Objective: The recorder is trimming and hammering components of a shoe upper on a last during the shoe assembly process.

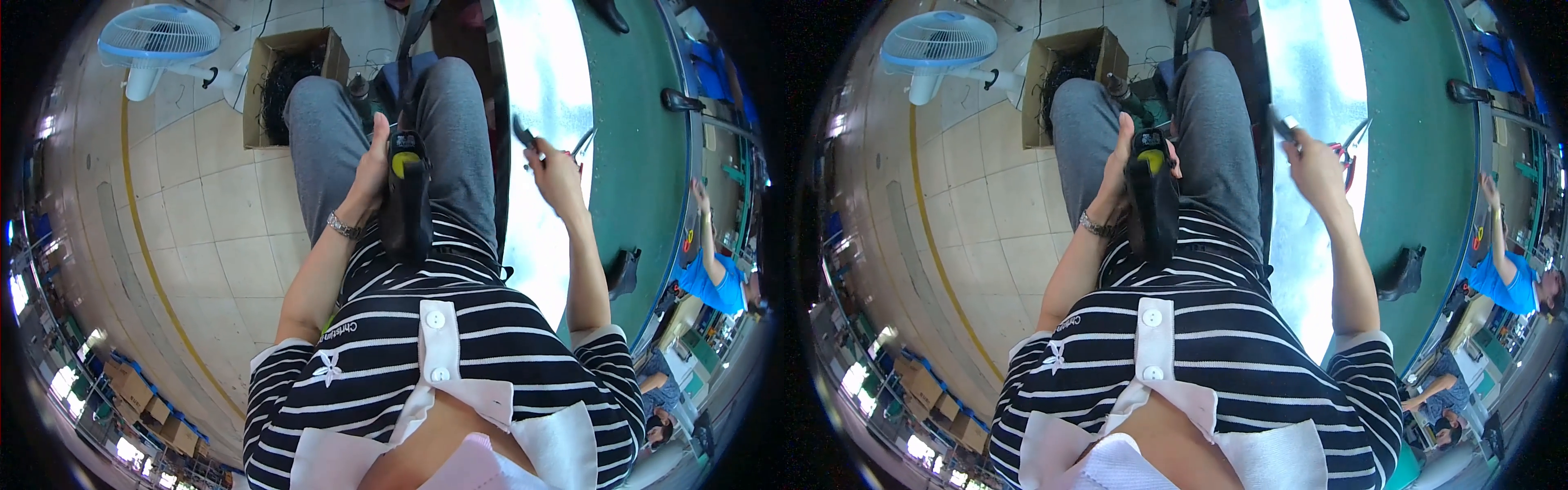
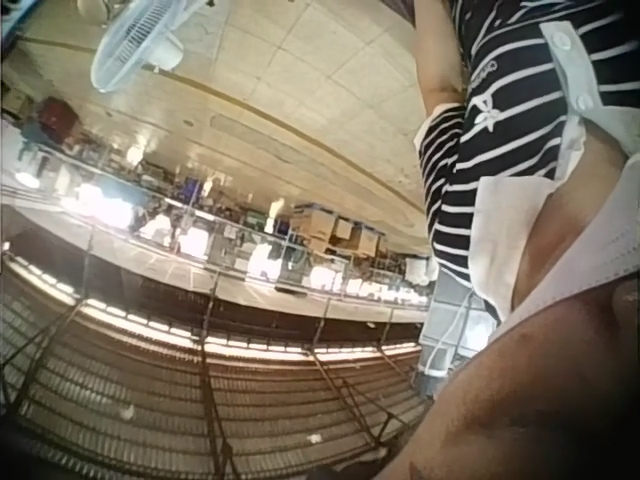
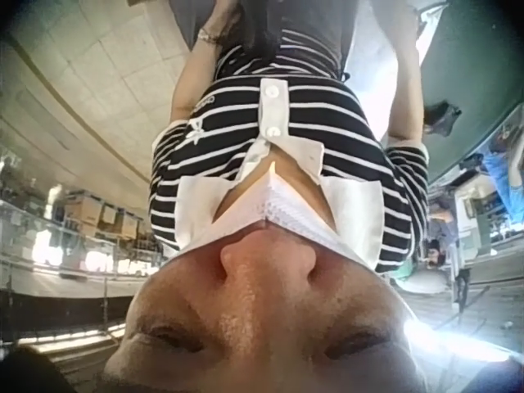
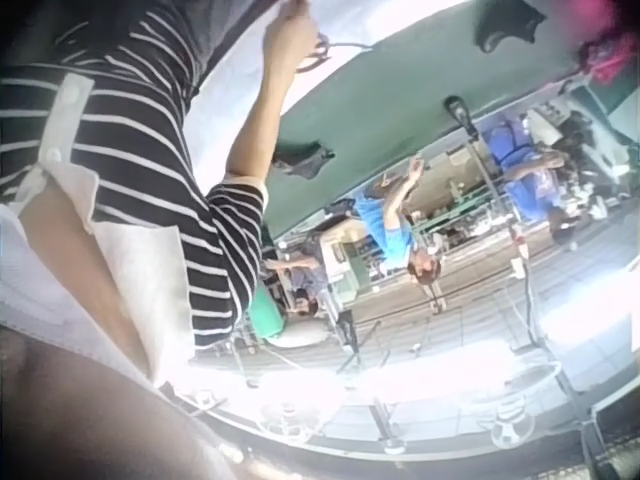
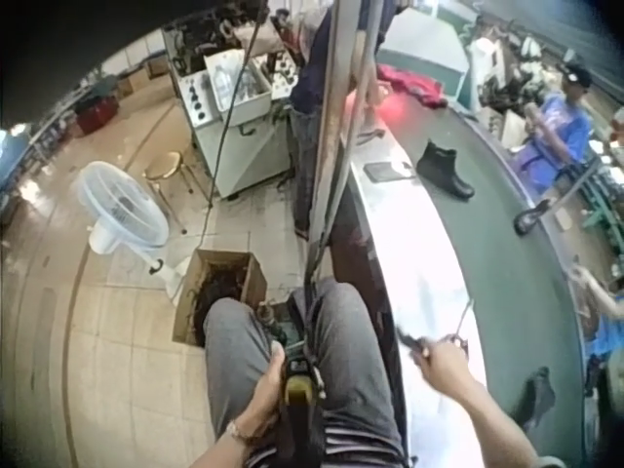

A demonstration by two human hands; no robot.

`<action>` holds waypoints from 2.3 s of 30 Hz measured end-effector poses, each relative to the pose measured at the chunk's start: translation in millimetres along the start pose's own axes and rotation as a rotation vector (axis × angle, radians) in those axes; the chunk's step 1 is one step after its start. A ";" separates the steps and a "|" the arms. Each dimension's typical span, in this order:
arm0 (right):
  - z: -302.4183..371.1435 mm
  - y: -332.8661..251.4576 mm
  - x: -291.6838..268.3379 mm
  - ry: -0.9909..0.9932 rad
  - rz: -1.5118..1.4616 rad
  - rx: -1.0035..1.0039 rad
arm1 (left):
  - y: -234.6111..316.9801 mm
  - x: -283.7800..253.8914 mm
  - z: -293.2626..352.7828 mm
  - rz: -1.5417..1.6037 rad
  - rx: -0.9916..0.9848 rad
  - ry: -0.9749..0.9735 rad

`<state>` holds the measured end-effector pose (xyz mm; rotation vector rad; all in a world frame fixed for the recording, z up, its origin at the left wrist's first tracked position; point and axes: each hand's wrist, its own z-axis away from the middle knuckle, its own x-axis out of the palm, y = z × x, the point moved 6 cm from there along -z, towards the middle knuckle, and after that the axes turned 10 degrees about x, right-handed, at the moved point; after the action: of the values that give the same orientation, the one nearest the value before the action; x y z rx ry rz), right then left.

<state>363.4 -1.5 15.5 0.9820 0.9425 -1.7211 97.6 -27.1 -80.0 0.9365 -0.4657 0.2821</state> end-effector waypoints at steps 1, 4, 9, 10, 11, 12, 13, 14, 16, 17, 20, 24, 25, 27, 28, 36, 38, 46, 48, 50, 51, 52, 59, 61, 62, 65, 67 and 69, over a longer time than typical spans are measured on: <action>-8.7 19.0 -0.9 0.120 0.104 -0.029 | 3.0 3.1 0.1 -0.003 0.002 -0.011; -22.6 60.6 1.6 0.245 0.163 0.052 | 26.6 23.5 -0.4 -0.056 0.104 -0.190; -20.7 68.1 13.0 0.357 0.210 -0.079 | 74.1 56.7 -1.3 -0.156 0.239 -0.397; -16.0 46.9 8.9 0.267 0.068 -0.134 | 83.8 61.5 -0.5 0.002 0.262 -0.455; -6.4 20.6 1.3 0.176 -0.064 -0.261 | 92.6 66.1 -0.4 0.164 0.278 -0.516; 5.5 -3.7 -8.4 0.088 -0.198 -0.378 | 104.0 71.5 1.3 0.304 0.339 -0.600; 17.8 -29.0 -17.9 -0.018 -0.332 -0.511 | 106.9 70.3 2.2 0.467 0.374 -0.639; 26.5 -47.7 -24.8 -0.118 -0.465 -0.670 | 107.2 71.6 4.6 0.662 0.323 -0.609; 45.1 -84.3 -43.8 -0.150 -0.549 -0.855 | 105.3 64.2 10.4 0.927 0.250 -0.567; 44.5 -89.9 -46.2 -0.132 -0.563 -0.839 | 103.2 66.7 11.8 0.915 0.229 -0.579; 32.3 -102.4 -38.7 -0.425 -0.779 -0.758 | 103.4 66.6 11.4 0.976 0.236 -0.587; 38.6 -105.9 -34.5 -0.307 -0.678 -0.868 | 114.8 68.8 14.0 0.897 0.221 -0.790; 40.7 -105.7 -33.2 -0.308 -0.681 -0.869 | 118.1 69.2 13.4 0.889 0.221 -0.758; 42.6 -102.4 -39.4 -0.063 -0.561 -0.877 | 124.9 67.0 8.5 0.879 0.220 -0.730; 37.8 -104.6 -38.3 -0.057 -0.562 -0.882 | 138.2 66.4 6.5 0.784 0.334 -0.757; -22.1 -119.7 -9.0 -0.881 -1.746 -0.260 | 186.4 137.2 36.0 -0.525 0.925 -0.872; -29.4 -131.1 -22.3 -0.811 -1.672 -0.217 | 181.6 154.7 39.8 -0.695 0.972 -0.943; -32.2 -128.6 -45.8 -0.604 -1.592 -0.307 | 170.2 174.9 58.0 -0.962 1.255 -0.957; -30.7 -125.8 -49.1 -0.583 -1.578 -0.299 | 169.6 178.3 62.2 -1.012 1.256 -0.975; -31.8 -126.4 -48.7 -0.577 -1.571 -0.288 | 167.9 179.6 61.0 -1.033 1.264 -0.969; -31.8 -128.0 -50.8 -0.561 -1.573 -0.290 | 166.7 181.3 60.3 -1.053 1.276 -0.966; -31.4 -128.0 -51.3 -0.543 -1.574 -0.290 | 163.8 183.2 59.1 -1.053 1.272 -0.968; -29.3 -112.2 -56.5 -0.408 -1.693 -0.253 | 147.9 200.7 53.0 -1.194 1.246 -1.015; -28.5 -93.7 -63.6 -0.258 -1.774 -0.127 | 149.1 206.7 54.8 -1.015 1.260 -0.993; -23.9 -76.9 -75.6 -0.121 -1.735 -0.071 | 155.8 206.8 56.4 -0.988 1.283 -0.915; -21.1 -8.6 -107.7 0.429 -1.599 -0.177 | 178.5 175.7 41.7 -0.850 1.146 -0.653; -8.8 33.3 -138.1 0.807 -1.436 -0.164 | 183.3 126.4 23.9 -0.898 1.057 -0.370; 0.0 82.4 -156.0 1.114 -1.129 0.051 | 180.5 73.6 8.8 -1.099 1.008 -0.036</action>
<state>482.6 26.2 142.6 1.6554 2.5366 -1.9726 81.8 70.3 88.3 2.0252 0.2611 -0.5722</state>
